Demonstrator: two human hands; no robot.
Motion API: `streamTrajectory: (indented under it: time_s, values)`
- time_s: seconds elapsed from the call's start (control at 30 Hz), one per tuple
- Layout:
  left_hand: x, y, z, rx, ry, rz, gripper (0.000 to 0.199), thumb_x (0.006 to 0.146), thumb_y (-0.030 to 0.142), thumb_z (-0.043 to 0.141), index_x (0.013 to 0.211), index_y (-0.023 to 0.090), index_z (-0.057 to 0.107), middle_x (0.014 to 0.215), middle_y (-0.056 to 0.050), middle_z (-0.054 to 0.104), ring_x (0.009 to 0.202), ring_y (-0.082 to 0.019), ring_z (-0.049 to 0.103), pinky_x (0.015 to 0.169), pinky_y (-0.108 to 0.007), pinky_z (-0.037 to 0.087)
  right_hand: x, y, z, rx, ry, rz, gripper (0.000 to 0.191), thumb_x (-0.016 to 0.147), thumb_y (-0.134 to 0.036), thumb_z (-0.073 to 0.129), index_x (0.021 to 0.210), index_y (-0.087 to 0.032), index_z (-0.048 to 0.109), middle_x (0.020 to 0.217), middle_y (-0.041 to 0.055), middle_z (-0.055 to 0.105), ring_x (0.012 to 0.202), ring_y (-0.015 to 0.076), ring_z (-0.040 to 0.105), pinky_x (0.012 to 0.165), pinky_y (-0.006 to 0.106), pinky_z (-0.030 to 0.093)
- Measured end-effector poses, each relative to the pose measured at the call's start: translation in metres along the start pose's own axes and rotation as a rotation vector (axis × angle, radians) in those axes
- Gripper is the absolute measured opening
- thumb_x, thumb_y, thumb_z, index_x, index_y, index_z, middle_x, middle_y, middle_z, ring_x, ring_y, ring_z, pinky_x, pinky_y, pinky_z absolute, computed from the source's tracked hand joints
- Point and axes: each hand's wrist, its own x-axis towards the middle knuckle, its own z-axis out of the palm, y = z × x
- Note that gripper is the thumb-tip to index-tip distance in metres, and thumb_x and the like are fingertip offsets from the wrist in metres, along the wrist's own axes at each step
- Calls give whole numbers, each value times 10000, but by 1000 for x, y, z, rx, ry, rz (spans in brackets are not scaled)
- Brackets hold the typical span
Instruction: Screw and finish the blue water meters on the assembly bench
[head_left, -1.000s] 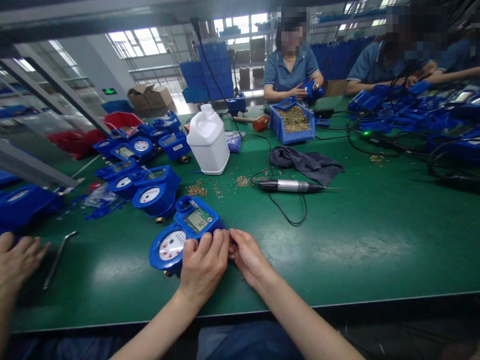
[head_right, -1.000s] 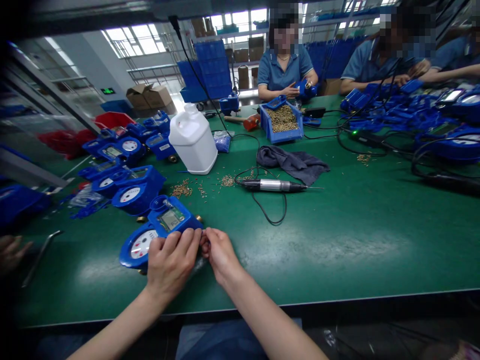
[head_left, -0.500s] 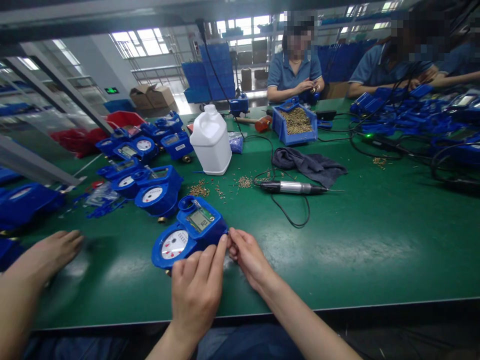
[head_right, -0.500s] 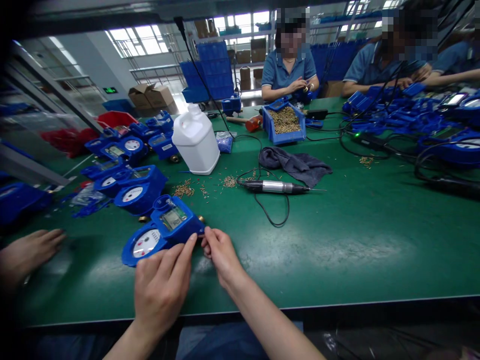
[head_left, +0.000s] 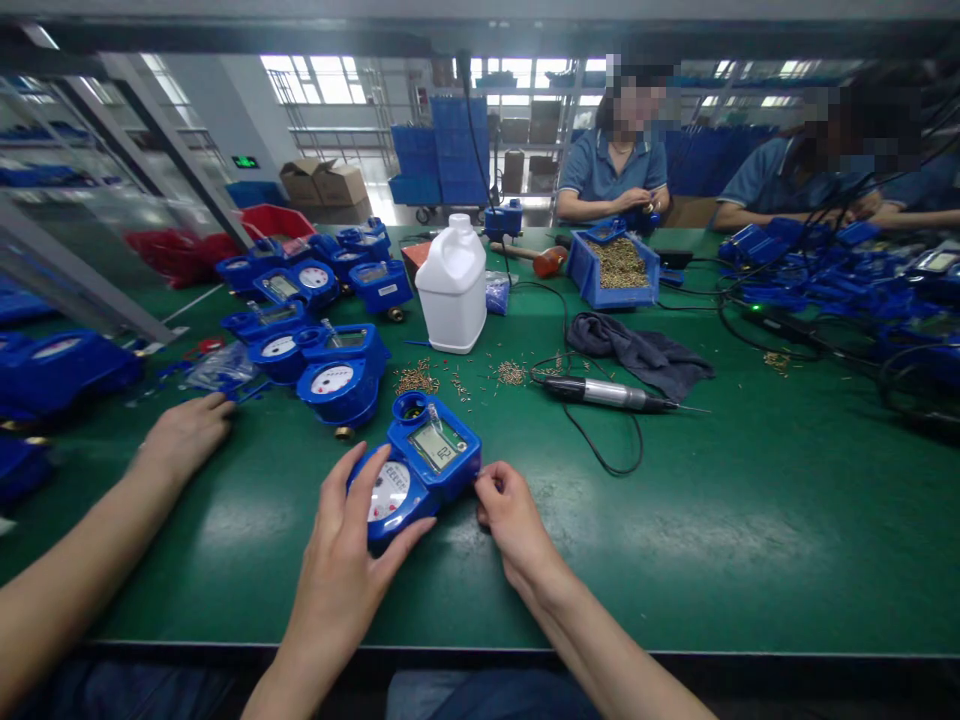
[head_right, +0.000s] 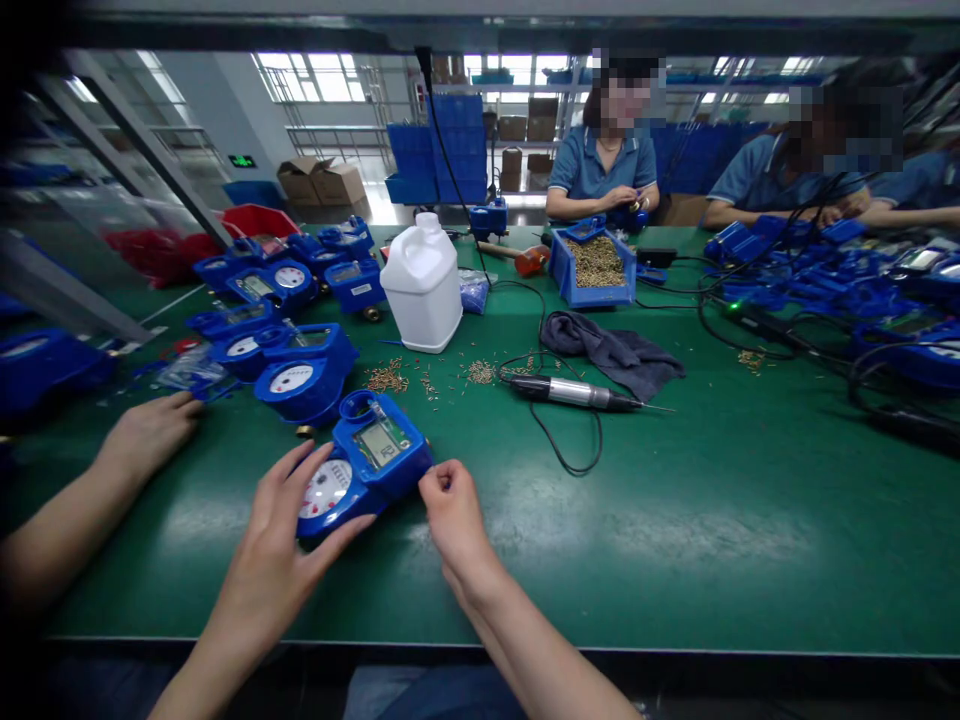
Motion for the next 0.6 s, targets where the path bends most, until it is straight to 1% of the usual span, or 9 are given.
streamTrajectory:
  time_s: [0.1, 0.2, 0.27, 0.3, 0.37, 0.47, 0.53, 0.6]
  values:
    - [-1, 2, 0, -53, 3, -30, 667, 795, 437, 633, 1376, 282, 343, 1417, -91, 335, 1292, -263, 396, 1046, -444, 401, 1, -3, 2, -9, -9, 16, 238, 683, -311, 702, 711, -157, 522, 561, -80, 412, 464, 52, 294, 444, 210, 180]
    - [0, 5, 1, -123, 82, -81, 575, 771, 397, 658, 1287, 257, 445, 1318, -83, 406, 1218, -248, 460, 1033, -423, 417, 0, -6, 1, 14, -86, 62, 279, 704, -364, 691, 719, -148, 515, 562, -82, 371, 456, 42, 251, 433, 202, 162]
    - [-3, 6, 0, -145, 134, -118, 532, 744, 380, 676, 1226, 247, 494, 1257, -79, 428, 1177, -243, 483, 1023, -419, 424, -3, -8, -1, 48, -146, 96, 324, 714, -415, 688, 735, -137, 522, 588, -74, 373, 464, 35, 232, 432, 193, 171]
    - [-7, 5, -2, -145, 152, -136, 524, 733, 381, 680, 1209, 247, 508, 1237, -78, 433, 1162, -244, 489, 1018, -422, 427, -4, -9, -3, 66, -166, 110, 341, 719, -435, 684, 759, -129, 537, 613, -64, 392, 474, 34, 244, 435, 187, 189]
    - [-18, 1, -8, -120, 197, -171, 519, 715, 403, 684, 1186, 250, 529, 1199, -78, 449, 1128, -252, 505, 1008, -438, 428, -7, -9, -7, 103, -184, 131, 366, 725, -441, 680, 847, -113, 576, 686, -33, 456, 513, 38, 314, 453, 177, 249]
    - [-37, -8, -20, -36, 320, -244, 540, 678, 496, 681, 1138, 237, 565, 1164, -86, 477, 1092, -280, 520, 1020, -479, 401, -11, -9, -14, 138, -193, 172, 392, 677, -332, 744, 958, -99, 599, 766, 5, 532, 590, 53, 428, 515, 173, 357]
    - [-44, -17, -28, 21, 419, -352, 558, 665, 563, 657, 1096, 215, 587, 1160, -99, 486, 1096, -305, 513, 1029, -499, 382, -12, -9, -17, 143, -211, 212, 421, 647, -256, 784, 988, -90, 602, 828, 35, 587, 624, 59, 484, 587, 186, 426]
    - [-44, -27, -33, 47, 528, -474, 571, 675, 593, 632, 1075, 187, 594, 1169, -121, 479, 1117, -332, 493, 1027, -518, 374, -12, -8, -16, 139, -235, 245, 458, 649, -241, 806, 1024, -77, 601, 918, 80, 628, 657, 68, 532, 663, 211, 475]
